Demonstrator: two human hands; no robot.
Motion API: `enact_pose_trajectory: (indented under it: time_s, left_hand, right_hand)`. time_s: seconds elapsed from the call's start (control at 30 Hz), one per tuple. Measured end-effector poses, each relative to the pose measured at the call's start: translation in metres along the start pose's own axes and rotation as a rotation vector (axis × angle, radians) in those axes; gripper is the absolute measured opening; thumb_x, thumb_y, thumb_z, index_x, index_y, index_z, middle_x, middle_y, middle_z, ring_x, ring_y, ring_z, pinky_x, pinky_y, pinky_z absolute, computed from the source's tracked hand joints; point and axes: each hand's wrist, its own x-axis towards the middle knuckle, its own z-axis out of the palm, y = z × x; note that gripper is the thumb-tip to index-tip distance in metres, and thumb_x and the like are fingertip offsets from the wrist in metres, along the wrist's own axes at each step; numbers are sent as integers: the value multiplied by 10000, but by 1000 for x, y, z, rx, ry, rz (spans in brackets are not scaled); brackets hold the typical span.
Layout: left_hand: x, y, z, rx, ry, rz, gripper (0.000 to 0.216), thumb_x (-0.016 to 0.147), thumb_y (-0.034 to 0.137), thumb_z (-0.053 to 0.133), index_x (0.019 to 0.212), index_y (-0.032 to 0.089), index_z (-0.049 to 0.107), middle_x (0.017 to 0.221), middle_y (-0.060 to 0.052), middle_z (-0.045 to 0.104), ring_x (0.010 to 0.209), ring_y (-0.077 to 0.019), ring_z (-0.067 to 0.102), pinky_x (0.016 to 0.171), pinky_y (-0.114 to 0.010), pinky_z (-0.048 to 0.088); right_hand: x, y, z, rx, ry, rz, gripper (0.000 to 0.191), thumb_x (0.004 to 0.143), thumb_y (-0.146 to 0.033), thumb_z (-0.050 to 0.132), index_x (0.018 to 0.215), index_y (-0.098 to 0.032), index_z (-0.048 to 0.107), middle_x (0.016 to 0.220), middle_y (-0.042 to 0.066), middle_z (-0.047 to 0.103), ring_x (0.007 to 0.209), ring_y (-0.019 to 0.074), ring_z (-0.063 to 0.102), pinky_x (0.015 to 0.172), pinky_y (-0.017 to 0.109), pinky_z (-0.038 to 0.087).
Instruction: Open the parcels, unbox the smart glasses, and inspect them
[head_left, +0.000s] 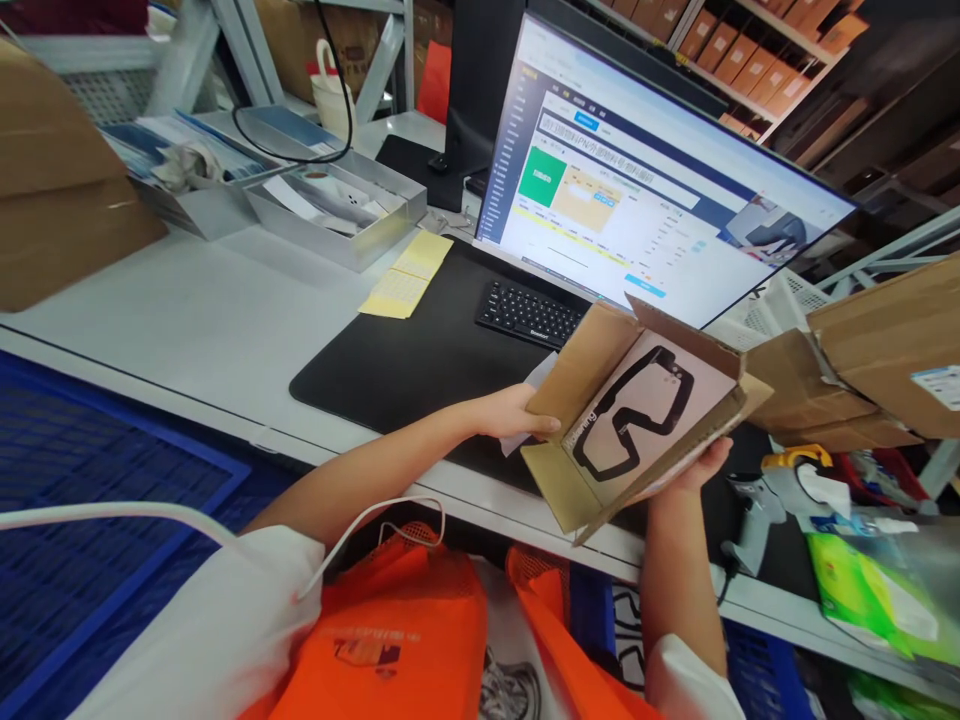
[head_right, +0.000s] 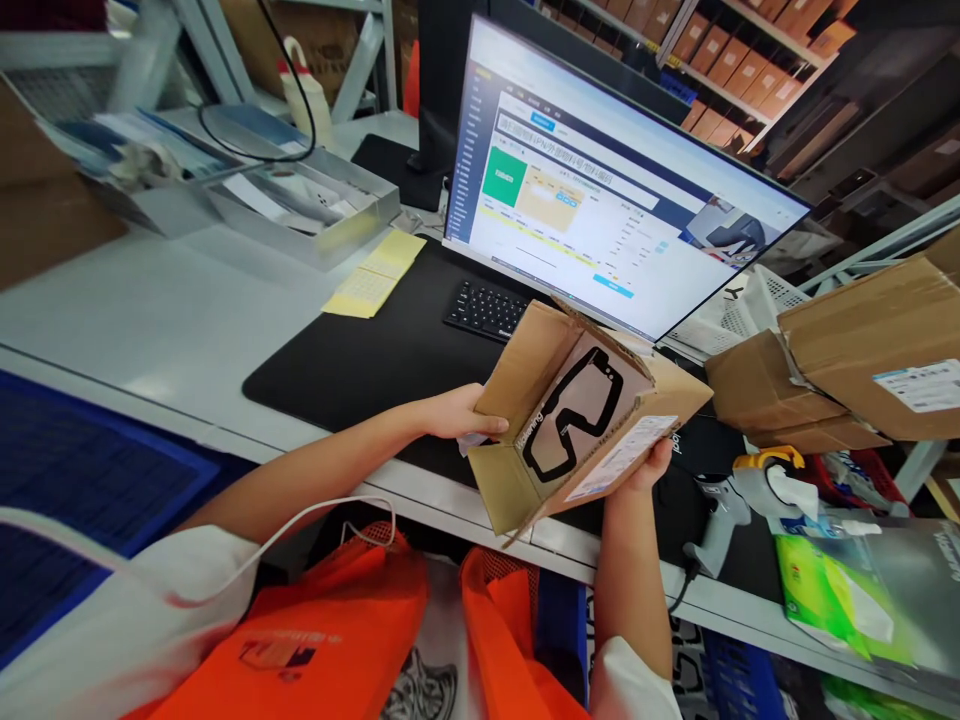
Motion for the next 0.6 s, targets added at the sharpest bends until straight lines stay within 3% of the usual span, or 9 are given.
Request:
enact_pose_trajectory:
  time_s: [0.1, 0.2, 0.3, 0.4, 0.53, 0.6]
  left_hand:
    - [4, 1, 3, 97, 249, 98, 368, 710, 294, 822, 1028, 128, 743, 949, -81, 752, 852, -252, 714, 793, -372, 579]
    - [3, 0, 11, 200, 557, 263, 713, 735, 177, 759, 1421, 199, 565, 1242, -102, 706, 1089, -263, 691, 980, -398, 539]
    - [2, -1, 14, 288, 690, 328, 995, 700, 222, 837, 1574, 251, 362, 1454, -120, 590, 1327, -302, 573, 1154, -434, 426]
    - [5, -2, 8, 240, 629, 305, 1092, 627, 332, 915, 1561, 214, 362, 1505, -143, 547, 1406, -345, 502, 1210, -461, 361]
    - [8, -2, -1, 115, 332, 269, 947, 639, 369, 884, 1454, 130, 466, 1448, -167, 594, 1352, -354, 554, 1170, -448, 414]
    - [7, -1, -3, 118, 264, 234, 858, 635, 344, 865, 1385, 120, 513, 1395, -160, 630, 1307, -357, 585, 1133, -452, 451]
  right_hand:
    - [-6, 3, 13, -59, 13, -87, 514, 702, -618, 733, 1110, -305, 736, 1221, -21, 736, 1315, 235, 610, 1081, 439, 533]
    - [-18, 10, 27, -132, 13, -63, 431, 704, -565, 753, 1052, -311, 753, 1085, -26, 768, 1159, 240, 701, 1044, 441, 563]
    - [-31, 14, 35, -197, 22, -24, 400, 673, -559, 768, 980, -302, 759, 942, -17, 776, 1058, 254, 730, 1058, 472, 553]
    - [-38, 11, 40, -214, 31, 9, 400, 684, -588, 743, 963, -302, 757, 938, -6, 778, 1166, 273, 688, 1122, 486, 494]
    - [-41, 5, 44, -187, 36, 98, 500, 694, -688, 692, 999, -296, 751, 1160, 12, 758, 1371, 299, 553, 1208, 493, 378]
    - [-42, 4, 48, -156, 52, 147, 565, 650, -718, 706, 1026, -297, 747, 1233, 18, 736, 1419, 314, 503, 1224, 491, 349]
